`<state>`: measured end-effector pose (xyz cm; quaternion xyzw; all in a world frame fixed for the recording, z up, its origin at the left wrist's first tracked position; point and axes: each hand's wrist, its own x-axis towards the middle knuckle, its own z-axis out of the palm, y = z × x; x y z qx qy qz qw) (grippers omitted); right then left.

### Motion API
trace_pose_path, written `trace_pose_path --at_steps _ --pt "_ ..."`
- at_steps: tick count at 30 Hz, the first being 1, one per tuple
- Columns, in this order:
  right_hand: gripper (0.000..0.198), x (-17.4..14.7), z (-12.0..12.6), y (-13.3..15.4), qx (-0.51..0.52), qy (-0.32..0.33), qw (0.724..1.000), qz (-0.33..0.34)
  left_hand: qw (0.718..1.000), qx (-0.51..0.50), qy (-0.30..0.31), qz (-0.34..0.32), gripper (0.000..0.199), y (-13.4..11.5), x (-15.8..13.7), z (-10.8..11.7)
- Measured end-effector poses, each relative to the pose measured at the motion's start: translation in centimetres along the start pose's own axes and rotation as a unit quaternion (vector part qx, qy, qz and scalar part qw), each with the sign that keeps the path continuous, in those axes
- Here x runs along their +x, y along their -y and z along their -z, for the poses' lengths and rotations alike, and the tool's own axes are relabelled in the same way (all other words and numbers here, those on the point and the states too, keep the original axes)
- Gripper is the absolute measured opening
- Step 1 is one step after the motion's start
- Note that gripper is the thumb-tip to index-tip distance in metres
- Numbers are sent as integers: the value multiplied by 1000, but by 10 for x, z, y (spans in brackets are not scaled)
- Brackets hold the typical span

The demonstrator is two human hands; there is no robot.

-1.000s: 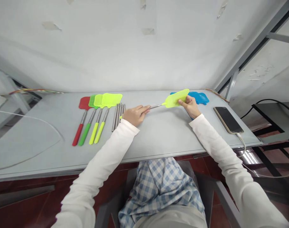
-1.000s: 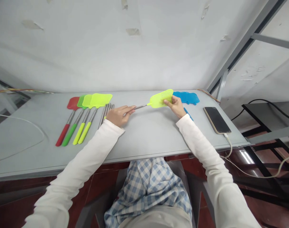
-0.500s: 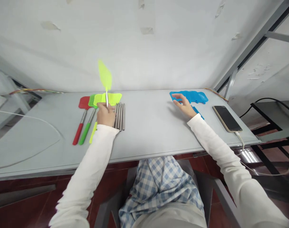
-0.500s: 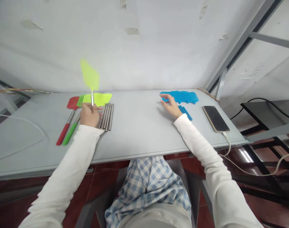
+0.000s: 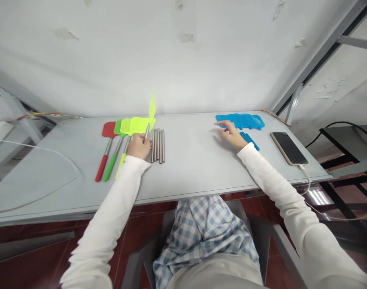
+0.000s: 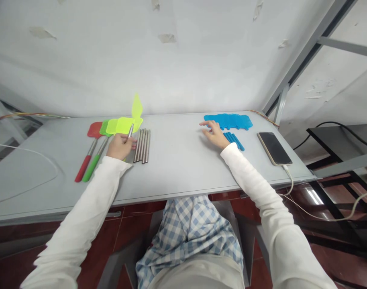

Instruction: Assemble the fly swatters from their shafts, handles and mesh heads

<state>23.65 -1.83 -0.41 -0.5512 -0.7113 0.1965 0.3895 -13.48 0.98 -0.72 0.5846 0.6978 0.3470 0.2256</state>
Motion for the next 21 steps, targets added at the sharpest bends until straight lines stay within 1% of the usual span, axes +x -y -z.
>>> trace_pose_path --at_steps 2,5,8,10,13,15,16,17,19,21 --pt "31 0 -1 0 -4 5 1000 -1 1000 1 23 12 11 -9 -6 -5" --pt "31 0 -2 0 -10 12 1000 -1 999 -17 48 6 8 -27 -15 -16" --pt "31 0 -3 0 -20 29 999 1 992 -98 76 21 8 -45 -22 -32" --pt "31 -1 -4 0 -34 44 998 8 978 -182 99 39 9 -55 -27 -44" --pt "35 -1 -6 -1 -65 61 996 28 943 -300 133 62 10 -64 -33 -60" --pt "38 -2 -10 0 -91 72 992 49 926 -342 144 73 9 -65 -36 -66" --pt "40 -2 -12 1 -107 80 989 60 923 -350 142 74 9 -63 -36 -67" --pt "43 -3 -14 2 -122 87 986 71 925 -348 136 73 7 -60 -35 -66" --pt "47 -5 -20 5 -149 98 980 85 939 -322 106 64 6 -52 -32 -60" --pt "50 -7 -25 8 -168 102 977 84 963 -257 63 47 18 -41 -27 -50"
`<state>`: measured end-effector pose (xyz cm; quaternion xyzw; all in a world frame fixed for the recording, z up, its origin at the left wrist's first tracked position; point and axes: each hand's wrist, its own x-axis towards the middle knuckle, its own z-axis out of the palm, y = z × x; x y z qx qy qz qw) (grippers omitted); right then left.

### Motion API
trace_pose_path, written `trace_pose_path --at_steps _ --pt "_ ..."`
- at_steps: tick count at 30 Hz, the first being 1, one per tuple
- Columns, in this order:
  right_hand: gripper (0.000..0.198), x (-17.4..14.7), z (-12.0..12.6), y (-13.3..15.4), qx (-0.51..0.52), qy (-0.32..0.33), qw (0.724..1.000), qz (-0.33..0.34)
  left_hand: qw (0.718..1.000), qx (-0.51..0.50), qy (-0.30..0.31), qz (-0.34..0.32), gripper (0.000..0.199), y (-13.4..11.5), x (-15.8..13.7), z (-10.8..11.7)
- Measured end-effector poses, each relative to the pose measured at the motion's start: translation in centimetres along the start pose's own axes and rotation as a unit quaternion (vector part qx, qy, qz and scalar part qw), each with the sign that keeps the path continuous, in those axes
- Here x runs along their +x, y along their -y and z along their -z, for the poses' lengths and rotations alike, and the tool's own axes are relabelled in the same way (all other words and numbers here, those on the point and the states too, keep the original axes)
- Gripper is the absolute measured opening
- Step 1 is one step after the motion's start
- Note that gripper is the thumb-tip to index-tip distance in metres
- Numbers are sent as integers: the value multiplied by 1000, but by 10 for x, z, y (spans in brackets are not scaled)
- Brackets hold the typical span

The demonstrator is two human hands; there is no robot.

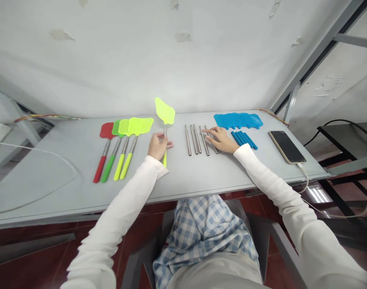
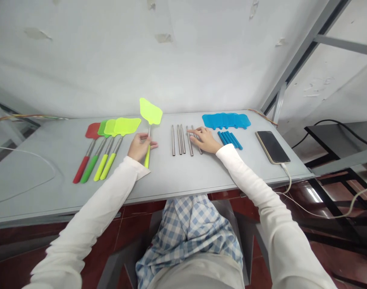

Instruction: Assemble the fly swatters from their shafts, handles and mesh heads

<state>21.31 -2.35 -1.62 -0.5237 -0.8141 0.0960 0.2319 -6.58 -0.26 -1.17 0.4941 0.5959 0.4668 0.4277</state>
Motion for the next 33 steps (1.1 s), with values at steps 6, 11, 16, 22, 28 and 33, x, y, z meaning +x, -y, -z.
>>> trace_pose_path --at_steps 6,11,16,22,28,33 --pt "51 -3 -6 7 -37 10 999 -38 946 317 -25 -57 52 5 -4 48" --pt "49 -1 -6 6 -40 -10 998 -53 892 444 34 -73 62 8 -15 66" --pt "39 2 -4 -4 -23 -65 995 -67 861 493 48 -114 52 8 -20 78" --pt "27 -2 7 -2 -18 -24 992 -122 795 592 73 -112 52 -5 -35 75" --pt "28 -3 14 15 -68 18 985 -156 796 558 101 -214 42 -20 -51 24" --pt "27 -2 13 24 -76 20 984 -160 819 367 239 -370 44 -24 -42 -45"
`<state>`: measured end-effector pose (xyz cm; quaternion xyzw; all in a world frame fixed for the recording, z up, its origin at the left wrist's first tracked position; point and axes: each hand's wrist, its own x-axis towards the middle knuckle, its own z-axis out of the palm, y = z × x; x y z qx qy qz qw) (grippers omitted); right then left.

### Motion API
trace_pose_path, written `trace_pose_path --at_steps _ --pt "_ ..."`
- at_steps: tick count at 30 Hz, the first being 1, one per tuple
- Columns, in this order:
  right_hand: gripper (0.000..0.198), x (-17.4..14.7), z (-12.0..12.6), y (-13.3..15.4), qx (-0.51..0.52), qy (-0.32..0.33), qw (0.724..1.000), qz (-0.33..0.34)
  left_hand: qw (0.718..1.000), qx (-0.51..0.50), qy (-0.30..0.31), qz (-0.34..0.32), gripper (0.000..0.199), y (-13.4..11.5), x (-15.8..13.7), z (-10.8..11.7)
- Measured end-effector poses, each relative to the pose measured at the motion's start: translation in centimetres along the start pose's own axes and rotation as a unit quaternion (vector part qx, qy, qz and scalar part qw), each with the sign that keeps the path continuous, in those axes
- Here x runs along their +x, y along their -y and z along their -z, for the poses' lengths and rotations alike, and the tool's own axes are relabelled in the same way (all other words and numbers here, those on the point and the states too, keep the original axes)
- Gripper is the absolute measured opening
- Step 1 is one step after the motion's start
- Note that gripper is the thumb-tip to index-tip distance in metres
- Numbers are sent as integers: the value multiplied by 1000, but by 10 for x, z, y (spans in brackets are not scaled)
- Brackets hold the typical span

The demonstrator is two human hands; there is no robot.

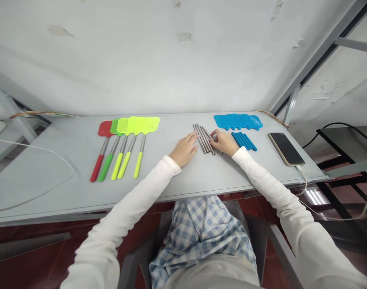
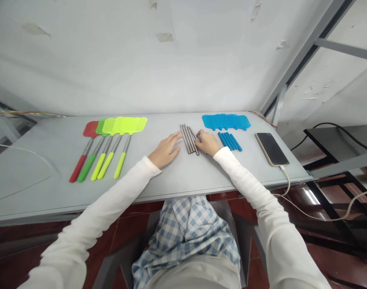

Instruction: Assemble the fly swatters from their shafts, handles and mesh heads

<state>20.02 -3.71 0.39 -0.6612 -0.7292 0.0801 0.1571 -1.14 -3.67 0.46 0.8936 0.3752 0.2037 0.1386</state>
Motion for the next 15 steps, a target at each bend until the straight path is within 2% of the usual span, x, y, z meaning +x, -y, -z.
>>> trace_pose_path --at_steps 3,5,9,12,15 --pt "27 0 1 -1 -5 -2 1000 -28 995 -49 18 -80 41 -8 28 -18" --pt "27 1 2 -5 -8 -5 998 -56 992 -61 29 -103 39 -7 41 -25" --pt "23 2 4 -13 -33 -23 995 -96 991 -84 35 -96 36 6 49 -27" --pt "20 2 4 -16 -58 -28 993 -102 992 -95 19 -86 34 15 46 -23" --pt "20 2 3 -17 -75 -25 992 -95 990 -129 -8 -49 30 17 42 -22"
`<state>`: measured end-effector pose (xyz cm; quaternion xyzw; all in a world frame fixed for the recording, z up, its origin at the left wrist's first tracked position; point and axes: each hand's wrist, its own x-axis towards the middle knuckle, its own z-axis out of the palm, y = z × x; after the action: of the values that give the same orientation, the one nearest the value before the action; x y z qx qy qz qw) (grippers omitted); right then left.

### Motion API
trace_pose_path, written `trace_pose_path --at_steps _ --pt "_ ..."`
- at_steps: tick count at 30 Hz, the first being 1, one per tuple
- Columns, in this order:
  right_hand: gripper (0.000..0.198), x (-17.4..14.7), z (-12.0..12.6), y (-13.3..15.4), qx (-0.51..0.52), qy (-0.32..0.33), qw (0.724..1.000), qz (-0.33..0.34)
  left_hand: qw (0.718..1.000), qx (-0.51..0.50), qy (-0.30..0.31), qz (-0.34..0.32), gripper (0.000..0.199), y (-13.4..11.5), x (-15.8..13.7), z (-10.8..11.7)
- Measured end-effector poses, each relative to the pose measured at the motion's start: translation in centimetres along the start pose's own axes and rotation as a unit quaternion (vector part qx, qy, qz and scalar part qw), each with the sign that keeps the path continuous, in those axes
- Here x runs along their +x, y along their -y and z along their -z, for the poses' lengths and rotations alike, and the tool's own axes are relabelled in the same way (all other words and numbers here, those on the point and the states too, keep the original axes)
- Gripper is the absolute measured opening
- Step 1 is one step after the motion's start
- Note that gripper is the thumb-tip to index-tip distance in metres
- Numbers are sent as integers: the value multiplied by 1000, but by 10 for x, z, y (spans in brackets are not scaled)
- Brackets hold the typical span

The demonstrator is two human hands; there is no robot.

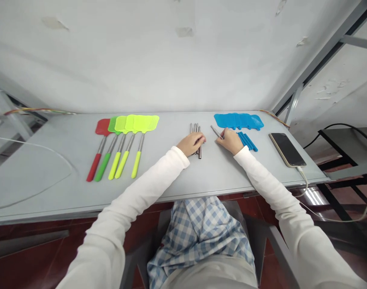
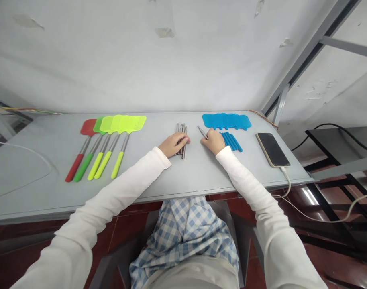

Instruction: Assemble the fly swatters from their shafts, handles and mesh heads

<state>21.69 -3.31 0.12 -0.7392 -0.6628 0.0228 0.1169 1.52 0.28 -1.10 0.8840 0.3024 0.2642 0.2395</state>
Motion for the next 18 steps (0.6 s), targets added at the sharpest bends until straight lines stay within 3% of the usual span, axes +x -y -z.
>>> trace_pose_path --at_steps 6,10,14,18 --pt "17 2 0 -3 7 -7 1000 23 997 -23 -59 32 24 2 -2 -11" --pt "13 1 4 2 176 -28 982 67 988 -54 -126 75 25 2 -1 -15" --pt "16 -6 9 15 321 -38 925 201 959 -188 -163 136 28 -1 3 -15" --pt "22 -9 16 16 335 -31 909 244 910 -351 -153 156 31 -3 5 -13"
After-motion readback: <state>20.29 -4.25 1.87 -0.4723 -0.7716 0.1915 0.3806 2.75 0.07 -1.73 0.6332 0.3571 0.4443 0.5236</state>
